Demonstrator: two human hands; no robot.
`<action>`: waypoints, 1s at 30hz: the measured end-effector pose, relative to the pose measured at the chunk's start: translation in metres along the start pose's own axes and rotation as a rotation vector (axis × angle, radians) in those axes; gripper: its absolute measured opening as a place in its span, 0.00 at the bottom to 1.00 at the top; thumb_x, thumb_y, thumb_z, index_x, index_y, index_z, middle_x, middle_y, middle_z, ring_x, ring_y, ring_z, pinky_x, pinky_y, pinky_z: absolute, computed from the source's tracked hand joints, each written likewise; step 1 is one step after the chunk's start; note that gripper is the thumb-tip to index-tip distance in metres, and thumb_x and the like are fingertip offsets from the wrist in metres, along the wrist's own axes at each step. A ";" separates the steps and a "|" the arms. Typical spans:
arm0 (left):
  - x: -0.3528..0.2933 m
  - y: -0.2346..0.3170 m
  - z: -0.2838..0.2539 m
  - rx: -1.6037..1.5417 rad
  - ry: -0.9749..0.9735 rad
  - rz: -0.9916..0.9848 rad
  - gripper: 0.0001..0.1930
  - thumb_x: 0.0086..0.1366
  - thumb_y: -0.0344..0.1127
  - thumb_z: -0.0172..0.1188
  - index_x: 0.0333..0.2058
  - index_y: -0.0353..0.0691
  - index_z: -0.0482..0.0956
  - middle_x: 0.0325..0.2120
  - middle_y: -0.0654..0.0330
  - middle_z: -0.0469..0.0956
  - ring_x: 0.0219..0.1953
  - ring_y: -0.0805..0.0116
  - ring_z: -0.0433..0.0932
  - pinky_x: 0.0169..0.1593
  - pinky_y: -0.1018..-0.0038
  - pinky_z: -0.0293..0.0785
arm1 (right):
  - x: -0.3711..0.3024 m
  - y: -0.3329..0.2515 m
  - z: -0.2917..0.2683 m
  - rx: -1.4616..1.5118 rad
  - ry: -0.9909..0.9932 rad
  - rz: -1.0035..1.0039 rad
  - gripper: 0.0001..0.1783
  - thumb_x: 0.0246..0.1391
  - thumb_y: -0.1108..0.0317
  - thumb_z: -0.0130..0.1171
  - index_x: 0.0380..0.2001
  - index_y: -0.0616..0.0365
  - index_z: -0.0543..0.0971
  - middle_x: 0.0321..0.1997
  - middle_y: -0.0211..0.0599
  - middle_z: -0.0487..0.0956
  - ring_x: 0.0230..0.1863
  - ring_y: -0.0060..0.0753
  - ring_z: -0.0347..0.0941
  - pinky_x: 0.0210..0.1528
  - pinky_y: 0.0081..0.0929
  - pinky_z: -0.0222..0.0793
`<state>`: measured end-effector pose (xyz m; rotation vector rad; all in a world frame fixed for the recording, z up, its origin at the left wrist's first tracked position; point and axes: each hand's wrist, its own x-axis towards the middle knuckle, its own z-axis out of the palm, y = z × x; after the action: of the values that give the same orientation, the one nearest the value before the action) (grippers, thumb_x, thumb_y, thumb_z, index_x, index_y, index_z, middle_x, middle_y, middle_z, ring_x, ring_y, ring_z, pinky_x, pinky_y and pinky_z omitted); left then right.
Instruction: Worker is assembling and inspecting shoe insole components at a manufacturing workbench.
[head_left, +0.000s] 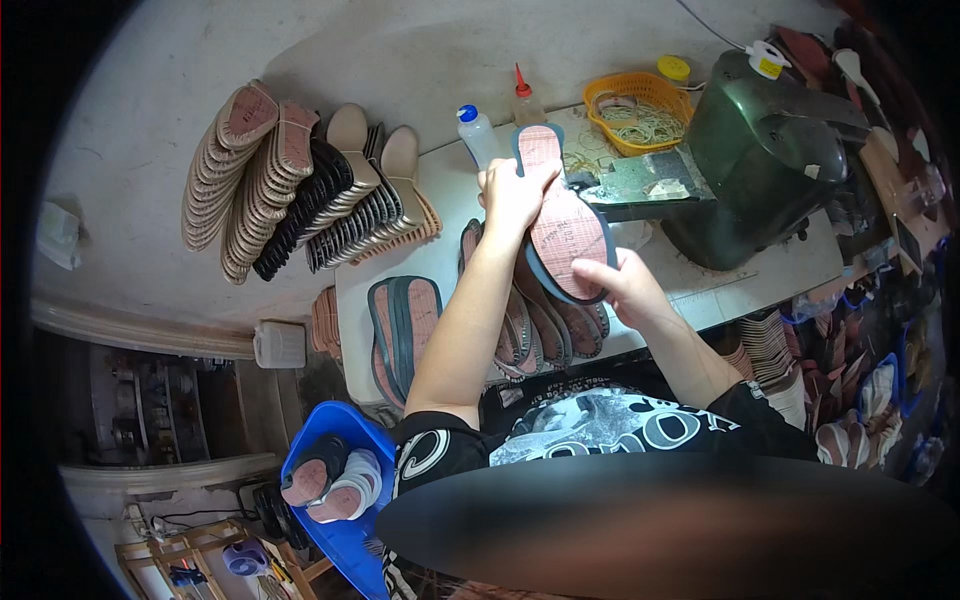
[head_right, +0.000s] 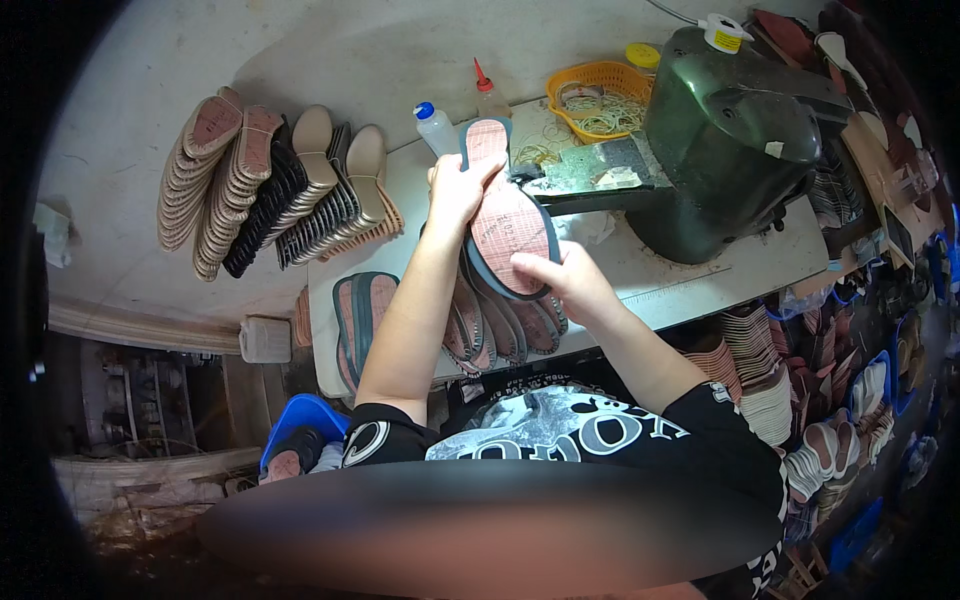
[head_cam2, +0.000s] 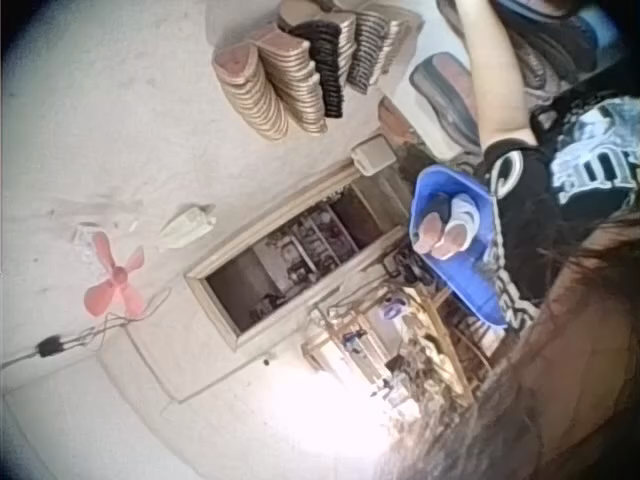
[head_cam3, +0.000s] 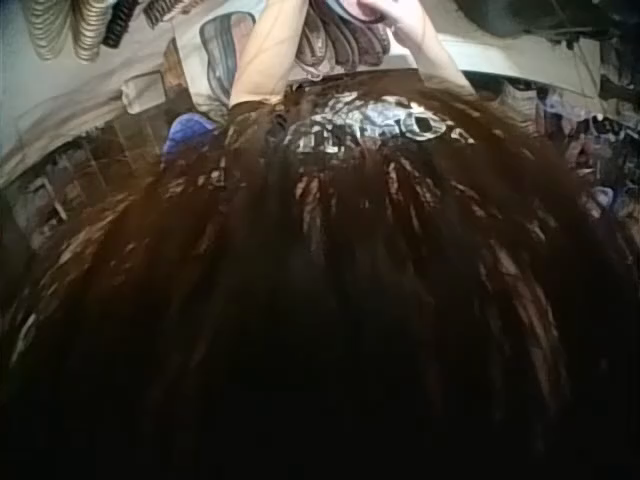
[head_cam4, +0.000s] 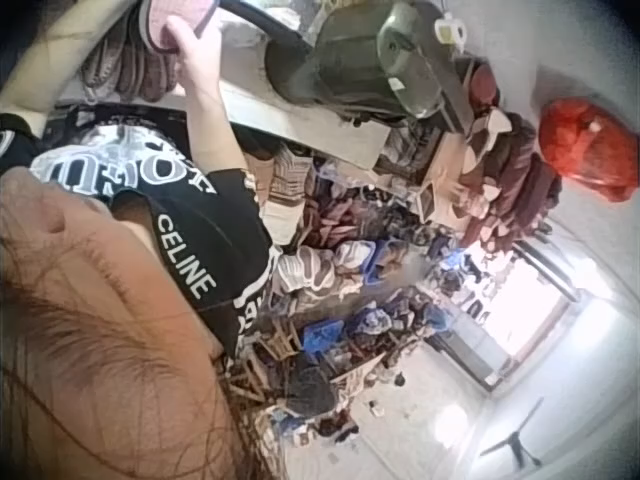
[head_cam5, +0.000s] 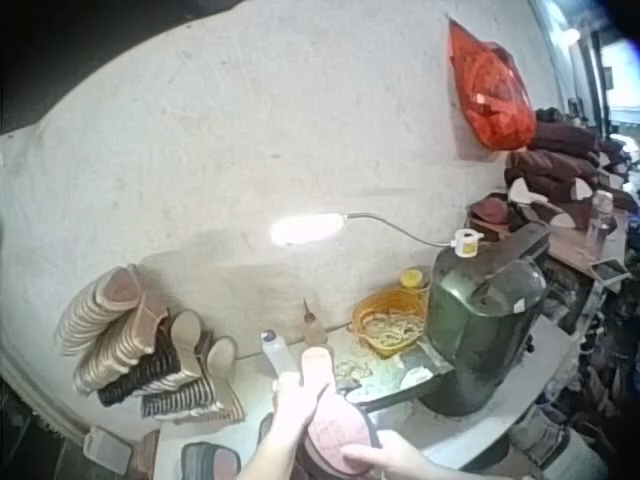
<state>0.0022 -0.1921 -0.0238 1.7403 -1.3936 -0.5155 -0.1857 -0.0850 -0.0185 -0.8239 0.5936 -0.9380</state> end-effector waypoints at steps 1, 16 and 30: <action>0.002 -0.001 0.001 -0.030 0.012 0.005 0.23 0.47 0.49 0.69 0.25 0.29 0.79 0.28 0.46 0.78 0.32 0.58 0.77 0.36 0.65 0.72 | -0.003 -0.004 0.002 -0.020 -0.040 0.142 0.16 0.55 0.66 0.59 0.41 0.69 0.77 0.38 0.42 0.80 0.35 0.27 0.79 0.37 0.22 0.75; 0.045 0.016 -0.055 0.283 -0.733 0.672 0.28 0.44 0.59 0.69 0.40 0.48 0.77 0.63 0.54 0.55 0.68 0.49 0.41 0.66 0.49 0.39 | 0.029 0.010 0.031 0.114 0.100 0.048 0.14 0.56 0.66 0.55 0.38 0.68 0.76 0.29 0.46 0.80 0.25 0.28 0.78 0.26 0.19 0.74; 0.098 0.033 -0.055 0.375 -1.162 0.266 0.23 0.49 0.52 0.69 0.30 0.39 0.74 0.22 0.69 0.69 0.29 0.79 0.65 0.35 0.78 0.63 | 0.045 -0.001 0.028 0.277 -0.003 0.047 0.19 0.62 0.65 0.51 0.48 0.72 0.70 0.44 0.47 0.77 0.44 0.38 0.78 0.45 0.28 0.77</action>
<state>0.0524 -0.2664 0.0513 1.4839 -2.6074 -1.2888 -0.1434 -0.1148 -0.0064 -0.5609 0.4651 -0.9507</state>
